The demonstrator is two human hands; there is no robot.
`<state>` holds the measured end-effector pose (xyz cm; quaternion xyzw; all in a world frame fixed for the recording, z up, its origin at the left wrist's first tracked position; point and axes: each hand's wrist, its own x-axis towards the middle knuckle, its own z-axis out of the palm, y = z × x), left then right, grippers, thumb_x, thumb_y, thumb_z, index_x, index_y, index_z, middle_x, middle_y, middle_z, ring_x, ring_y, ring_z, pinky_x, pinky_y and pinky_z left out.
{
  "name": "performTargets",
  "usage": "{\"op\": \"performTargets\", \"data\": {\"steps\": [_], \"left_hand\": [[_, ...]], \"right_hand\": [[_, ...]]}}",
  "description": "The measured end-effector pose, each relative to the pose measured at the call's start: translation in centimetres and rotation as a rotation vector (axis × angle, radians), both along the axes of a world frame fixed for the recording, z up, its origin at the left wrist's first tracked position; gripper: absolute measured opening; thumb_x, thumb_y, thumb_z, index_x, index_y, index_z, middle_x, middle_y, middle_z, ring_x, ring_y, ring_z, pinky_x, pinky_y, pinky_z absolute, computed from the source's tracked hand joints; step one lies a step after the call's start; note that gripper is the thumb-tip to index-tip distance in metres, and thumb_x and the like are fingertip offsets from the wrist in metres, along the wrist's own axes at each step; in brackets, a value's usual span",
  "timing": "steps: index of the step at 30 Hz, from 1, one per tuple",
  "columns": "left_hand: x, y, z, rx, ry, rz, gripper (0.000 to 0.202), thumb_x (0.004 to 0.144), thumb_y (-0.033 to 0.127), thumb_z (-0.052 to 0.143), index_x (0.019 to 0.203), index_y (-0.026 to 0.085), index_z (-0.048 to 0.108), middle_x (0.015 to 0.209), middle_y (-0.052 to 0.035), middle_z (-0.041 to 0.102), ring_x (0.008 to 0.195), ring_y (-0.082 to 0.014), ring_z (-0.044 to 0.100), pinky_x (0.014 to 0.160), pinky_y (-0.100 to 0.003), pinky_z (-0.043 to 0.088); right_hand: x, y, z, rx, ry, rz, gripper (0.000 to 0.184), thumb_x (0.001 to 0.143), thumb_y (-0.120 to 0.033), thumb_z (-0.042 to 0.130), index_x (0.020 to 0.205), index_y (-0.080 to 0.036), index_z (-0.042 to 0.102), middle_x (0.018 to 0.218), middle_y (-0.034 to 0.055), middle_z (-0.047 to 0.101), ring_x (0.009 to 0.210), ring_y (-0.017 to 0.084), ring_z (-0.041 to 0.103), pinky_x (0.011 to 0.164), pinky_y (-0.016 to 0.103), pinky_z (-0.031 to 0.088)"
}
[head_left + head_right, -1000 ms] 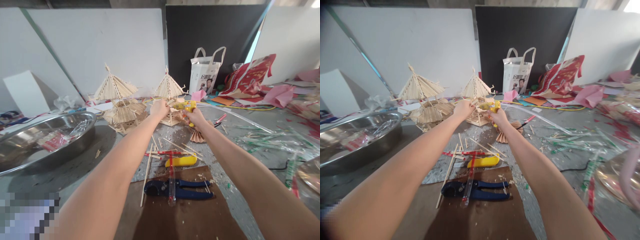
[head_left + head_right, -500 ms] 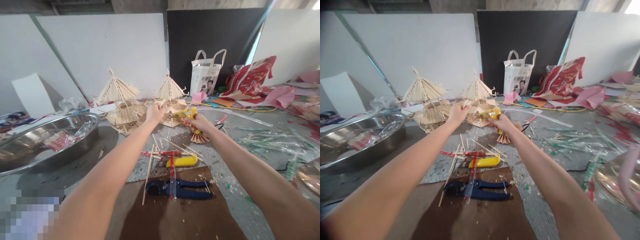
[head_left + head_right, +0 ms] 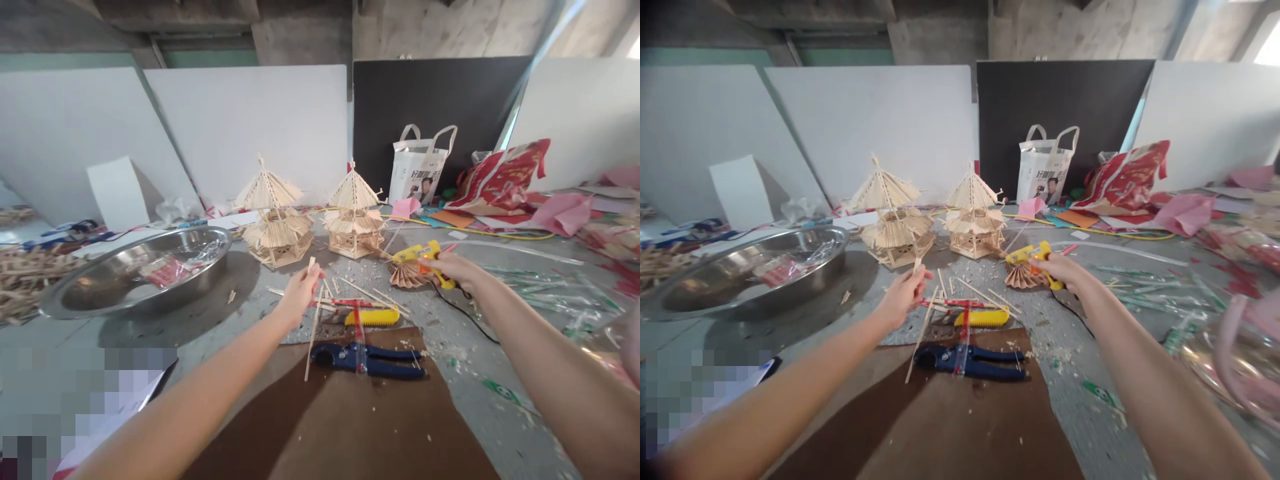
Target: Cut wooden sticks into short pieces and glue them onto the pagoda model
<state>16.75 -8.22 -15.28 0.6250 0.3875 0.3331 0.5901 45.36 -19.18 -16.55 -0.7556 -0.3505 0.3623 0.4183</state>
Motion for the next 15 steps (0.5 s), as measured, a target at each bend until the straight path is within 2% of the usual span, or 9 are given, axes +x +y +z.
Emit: {"op": "performTargets", "data": {"steps": [5,7,12,15], "left_hand": [[-2.6,-4.1,-1.8,-0.224,-0.008,-0.131,0.031,0.071,0.046,0.045,0.072,0.015,0.048,0.047,0.0078,0.034,0.028,-0.0006,0.02,0.031,-0.016,0.012],[-3.4,-5.6,-2.5,-0.295,-0.012,-0.136,0.031,0.071,0.047,0.045,0.073,0.016,0.047,0.047,0.008,0.035,0.027,-0.0005,0.02,0.031,-0.016,0.012],[-4.8,-8.4,-4.0,-0.334,-0.081,0.055,0.028,0.072,0.048,0.042,0.076,0.02,0.041,0.047,0.0094,0.036,0.025,-0.0004,0.018,0.03,-0.015,0.009],[-5.2,-9.3,-4.9,-0.325,-0.143,0.161,0.027,0.072,0.046,0.042,0.072,0.02,0.036,0.048,0.0094,0.039,0.025,-0.0007,0.019,0.03,-0.015,0.008]], "right_hand": [[0.4,-1.6,-1.5,0.002,0.016,-0.093,0.021,0.071,-0.034,0.054,0.063,-0.017,0.044,0.036,-0.0053,0.043,0.03,0.007,0.041,0.031,0.018,0.03],[0.2,-2.1,-2.0,0.007,0.044,-0.139,0.022,0.07,-0.034,0.055,0.062,-0.017,0.044,0.036,-0.0051,0.042,0.029,0.007,0.04,0.031,0.018,0.03],[-0.2,-2.9,-3.0,0.044,0.085,-0.339,0.018,0.068,-0.028,0.058,0.062,-0.017,0.045,0.039,-0.0055,0.042,0.03,0.007,0.04,0.031,0.018,0.031],[-0.3,-3.3,-3.5,0.028,0.058,-0.359,0.015,0.069,-0.023,0.056,0.062,-0.017,0.045,0.04,-0.005,0.042,0.032,0.006,0.041,0.032,0.018,0.033]]}}
